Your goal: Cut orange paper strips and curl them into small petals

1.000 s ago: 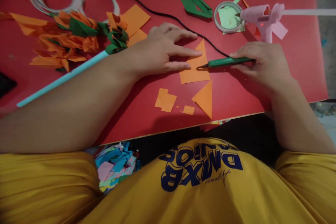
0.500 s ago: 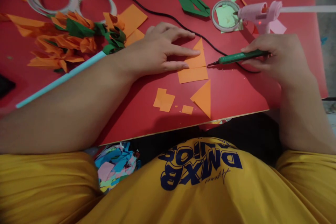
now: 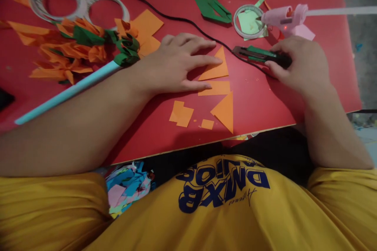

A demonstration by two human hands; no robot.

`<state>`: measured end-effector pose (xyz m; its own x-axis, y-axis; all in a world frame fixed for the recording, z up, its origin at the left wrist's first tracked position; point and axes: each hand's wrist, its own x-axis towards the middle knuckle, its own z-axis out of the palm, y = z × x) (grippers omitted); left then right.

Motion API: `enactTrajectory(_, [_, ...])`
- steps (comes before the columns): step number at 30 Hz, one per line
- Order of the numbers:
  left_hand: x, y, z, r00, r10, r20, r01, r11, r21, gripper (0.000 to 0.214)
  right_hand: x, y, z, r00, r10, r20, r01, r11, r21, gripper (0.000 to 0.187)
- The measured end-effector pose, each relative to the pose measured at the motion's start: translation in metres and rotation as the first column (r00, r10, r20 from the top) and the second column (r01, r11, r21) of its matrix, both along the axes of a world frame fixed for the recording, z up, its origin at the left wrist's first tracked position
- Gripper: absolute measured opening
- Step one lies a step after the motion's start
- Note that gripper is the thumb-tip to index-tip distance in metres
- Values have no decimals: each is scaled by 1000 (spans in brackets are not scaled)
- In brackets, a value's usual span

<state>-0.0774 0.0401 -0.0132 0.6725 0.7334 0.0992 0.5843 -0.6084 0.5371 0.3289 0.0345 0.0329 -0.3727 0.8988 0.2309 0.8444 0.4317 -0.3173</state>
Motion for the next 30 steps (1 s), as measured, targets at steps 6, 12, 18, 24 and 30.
enactTrajectory(6, [-1,1,-7,999,-23,25,23,999,32,67,-61,-38,3,934,358,-2,-356,929,101,27])
enactTrajectory(12, [-2,2,-2,998,-19,68,19,1000,5,81,-85,-48,-24,779,617,-115,-627,774,-93,41])
enactTrajectory(18, [1,6,1,993,37,114,-42,998,42,45,-82,-43,-28,767,611,-196,-632,772,-66,36])
enactTrajectory(24, [9,-5,5,990,109,95,-118,988,99,62,-82,-34,-37,914,353,-200,-364,931,-22,24])
enactTrajectory(30, [10,-6,0,974,196,117,-201,979,31,35,-83,-33,-43,934,307,-183,-315,949,-13,20])
